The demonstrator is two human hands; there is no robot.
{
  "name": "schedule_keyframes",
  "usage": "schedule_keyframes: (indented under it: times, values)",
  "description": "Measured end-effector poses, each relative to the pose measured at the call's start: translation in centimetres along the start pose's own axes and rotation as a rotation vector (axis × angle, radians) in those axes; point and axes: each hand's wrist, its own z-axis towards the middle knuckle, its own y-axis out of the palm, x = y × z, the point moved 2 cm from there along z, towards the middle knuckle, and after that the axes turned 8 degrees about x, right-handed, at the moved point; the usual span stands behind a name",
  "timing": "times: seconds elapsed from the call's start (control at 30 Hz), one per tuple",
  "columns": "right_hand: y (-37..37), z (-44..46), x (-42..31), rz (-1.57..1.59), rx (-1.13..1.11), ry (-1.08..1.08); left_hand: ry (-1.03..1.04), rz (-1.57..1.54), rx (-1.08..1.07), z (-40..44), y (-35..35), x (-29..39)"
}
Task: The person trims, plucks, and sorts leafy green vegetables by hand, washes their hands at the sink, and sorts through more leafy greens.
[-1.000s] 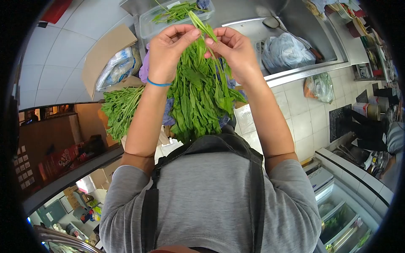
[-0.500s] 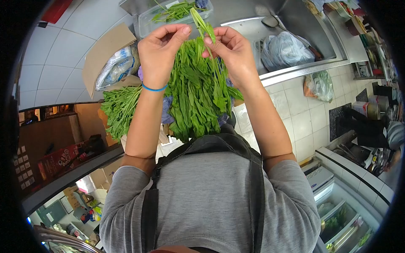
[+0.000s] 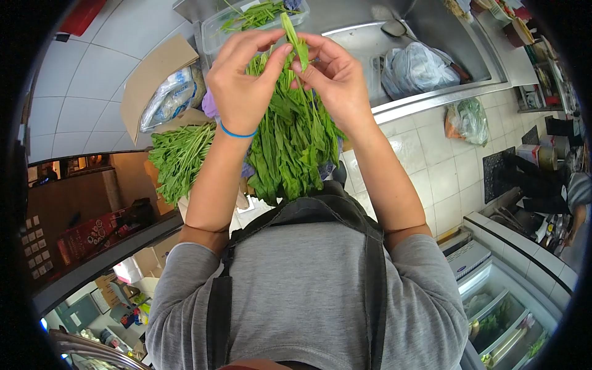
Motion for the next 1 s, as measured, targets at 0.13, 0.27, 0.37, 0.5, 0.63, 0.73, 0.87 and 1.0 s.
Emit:
schedule_keyframes:
  times: [0.13,0.27,0.37,0.5,0.63,0.73,0.87,1.0]
  values:
    - [-0.1,-0.1,0.1,0.003,-0.067,-0.009,0.018,0.023,-0.001,-0.2,-0.2,0.2]
    - [0.1,-0.3,-0.2,-0.013,-0.092,0.005,0.060,0.039,0.012,-0.2,-0.6,0.4]
    - [0.4,-0.5,0.0,-0.023,-0.116,0.015,0.087,0.048,0.012,-0.4,-0.6,0.2]
    - [0.6,-0.6,0.2,0.007,-0.119,-0.011,0.031,0.059,-0.023,-0.4,-0.9,0.5]
    - [0.3,-0.3,0.6,0.043,-0.077,0.057,-0.137,-0.042,-0.067,-0.5,-1.4,0.9]
    - [0.1,-0.3,0.2,0.015,-0.087,0.066,-0.295,-0.135,-0.082,-0.6,-2.1,0.9]
    - [0.0,-0.5,0.2,0.025,-0.074,0.093,-0.567,-0.285,-0.134,-0.5,-2.4,0.0]
    - [0.1,-0.6,0.0,0.110,-0.108,0.134,-0.845,-0.657,-0.101,-0.7,-2.0,0.0]
